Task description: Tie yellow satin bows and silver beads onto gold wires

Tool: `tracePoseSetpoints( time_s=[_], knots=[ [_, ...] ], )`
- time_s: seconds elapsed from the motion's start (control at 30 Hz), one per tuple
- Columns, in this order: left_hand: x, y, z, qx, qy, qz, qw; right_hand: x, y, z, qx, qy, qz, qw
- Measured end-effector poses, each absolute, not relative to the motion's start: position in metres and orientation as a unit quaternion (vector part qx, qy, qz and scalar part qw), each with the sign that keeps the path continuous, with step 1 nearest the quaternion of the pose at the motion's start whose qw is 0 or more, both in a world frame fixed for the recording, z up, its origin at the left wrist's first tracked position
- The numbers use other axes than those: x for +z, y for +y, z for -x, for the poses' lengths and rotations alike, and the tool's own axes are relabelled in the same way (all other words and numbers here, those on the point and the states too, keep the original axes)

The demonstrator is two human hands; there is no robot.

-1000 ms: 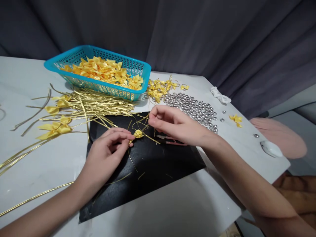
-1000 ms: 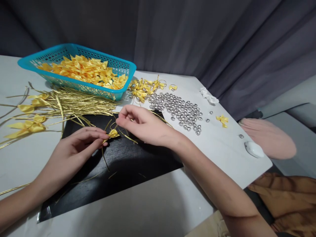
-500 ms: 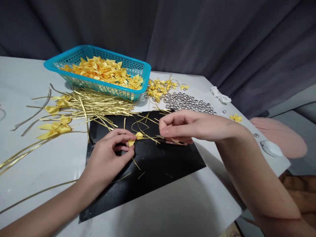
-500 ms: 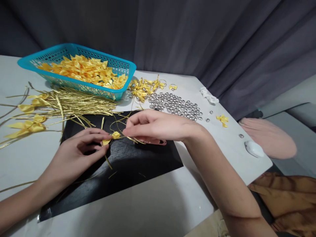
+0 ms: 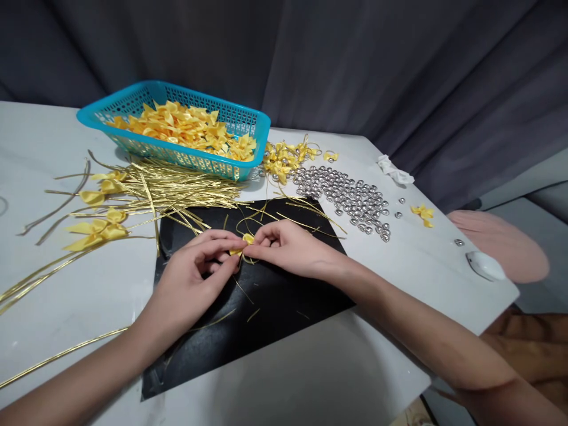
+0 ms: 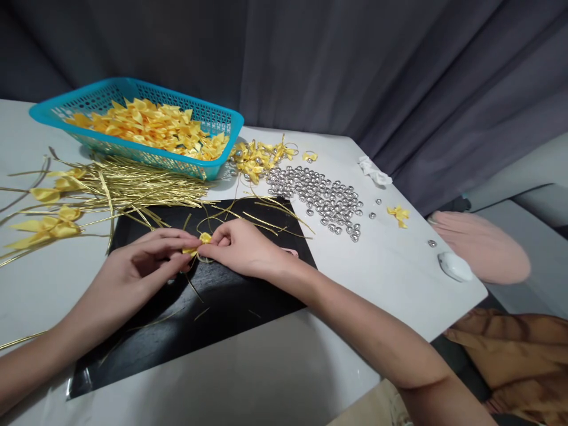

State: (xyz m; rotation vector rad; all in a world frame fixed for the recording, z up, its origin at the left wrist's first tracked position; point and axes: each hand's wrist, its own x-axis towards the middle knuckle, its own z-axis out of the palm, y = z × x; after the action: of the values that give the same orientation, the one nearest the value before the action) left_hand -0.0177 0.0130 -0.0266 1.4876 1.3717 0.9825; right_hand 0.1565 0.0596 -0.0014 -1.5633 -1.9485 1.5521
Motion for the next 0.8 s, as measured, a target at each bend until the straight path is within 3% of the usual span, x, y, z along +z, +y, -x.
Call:
tracePoseSetpoints(
  time_s=[0.17, 0.57, 0.8],
  knots=[
    [-0.028, 0.013, 0.017, 0.389, 0.554, -0.603, 0.423, 0.004, 0.061, -0.154, 0.566, -0.609, 0.539, 0.132],
    [-0.035, 0.011, 0.018, 0.327, 0.546, -0.675, 0.372, 0.023, 0.066, -0.165, 0.489, -0.704, 0.516, 0.002],
    [-0.027, 0.01, 0.012, 0.378, 0.555, -0.632, 0.387, 0.019, 0.065, -0.162, 0.475, -0.686, 0.547, 0.068]
  ],
)
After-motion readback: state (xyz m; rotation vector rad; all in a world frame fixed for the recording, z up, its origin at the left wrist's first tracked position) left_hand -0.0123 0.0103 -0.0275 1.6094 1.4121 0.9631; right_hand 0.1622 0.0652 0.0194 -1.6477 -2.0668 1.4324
